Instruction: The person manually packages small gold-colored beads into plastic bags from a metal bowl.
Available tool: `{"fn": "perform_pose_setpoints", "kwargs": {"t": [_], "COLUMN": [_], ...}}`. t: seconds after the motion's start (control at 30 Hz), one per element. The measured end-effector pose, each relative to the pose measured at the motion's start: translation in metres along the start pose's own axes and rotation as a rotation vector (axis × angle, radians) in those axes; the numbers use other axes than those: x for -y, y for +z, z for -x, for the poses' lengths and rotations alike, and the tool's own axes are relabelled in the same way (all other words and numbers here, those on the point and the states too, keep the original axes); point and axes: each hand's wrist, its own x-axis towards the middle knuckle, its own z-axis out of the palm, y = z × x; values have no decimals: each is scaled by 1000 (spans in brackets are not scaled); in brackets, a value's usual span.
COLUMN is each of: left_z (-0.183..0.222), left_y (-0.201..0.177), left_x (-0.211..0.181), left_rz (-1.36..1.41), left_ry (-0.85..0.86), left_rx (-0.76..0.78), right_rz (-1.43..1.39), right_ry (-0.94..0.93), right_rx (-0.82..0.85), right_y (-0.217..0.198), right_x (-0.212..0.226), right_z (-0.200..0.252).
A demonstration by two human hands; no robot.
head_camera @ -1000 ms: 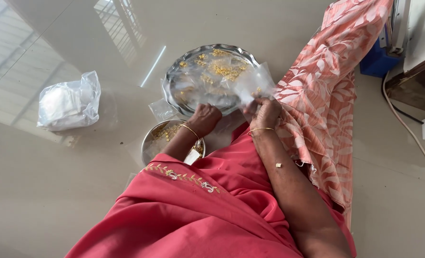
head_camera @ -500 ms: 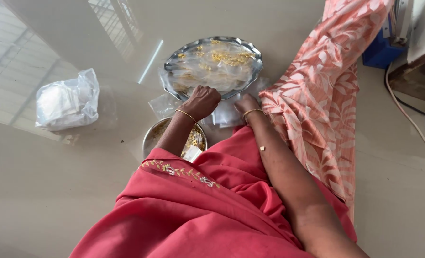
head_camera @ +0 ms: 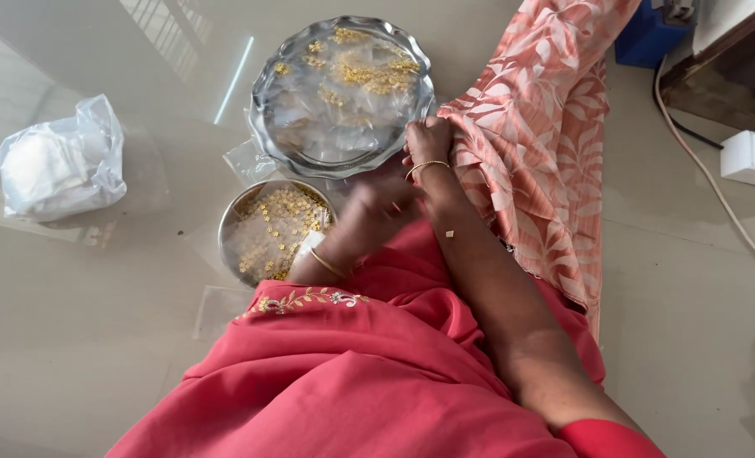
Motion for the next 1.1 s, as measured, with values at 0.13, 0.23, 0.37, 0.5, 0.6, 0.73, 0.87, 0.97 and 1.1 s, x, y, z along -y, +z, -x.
{"fn": "perform_pose_setpoints", "kwargs": {"t": [0.13,0.23,0.37,0.5,0.6,0.73,0.87,0.97,1.1], "left_z": [15,18,15,11,17,52,57,57,53], "left_y": [28,40,50,37,0,-64,-77,-79,-83], "left_x": [-28,3,8,-25,-144,-236,-238,-231,-227], "left_rz": [52,-130,-164,-373,122,82,51,53,40], "left_ry": [65,314,356,365,491,454,424,398,376], "left_rx": [130,37,68,133,-188,-198,-180,-156,-117], "right_rz": [-91,-143,-78,173,581,834,1429,1624,1674], "right_ry": [-20,59,64,-65,-907,-1135,-1034,-1008,-979], "right_rx": [93,120,163,197,213,499,705,688,640], "right_y": [-1,-2,-3,6,13,34,52,53,56], "right_x": [-13,-2,1,-12,-14,36,23,-2,2], "right_z": [-12,-3,-1,-9,10,80,70,47,47]}}
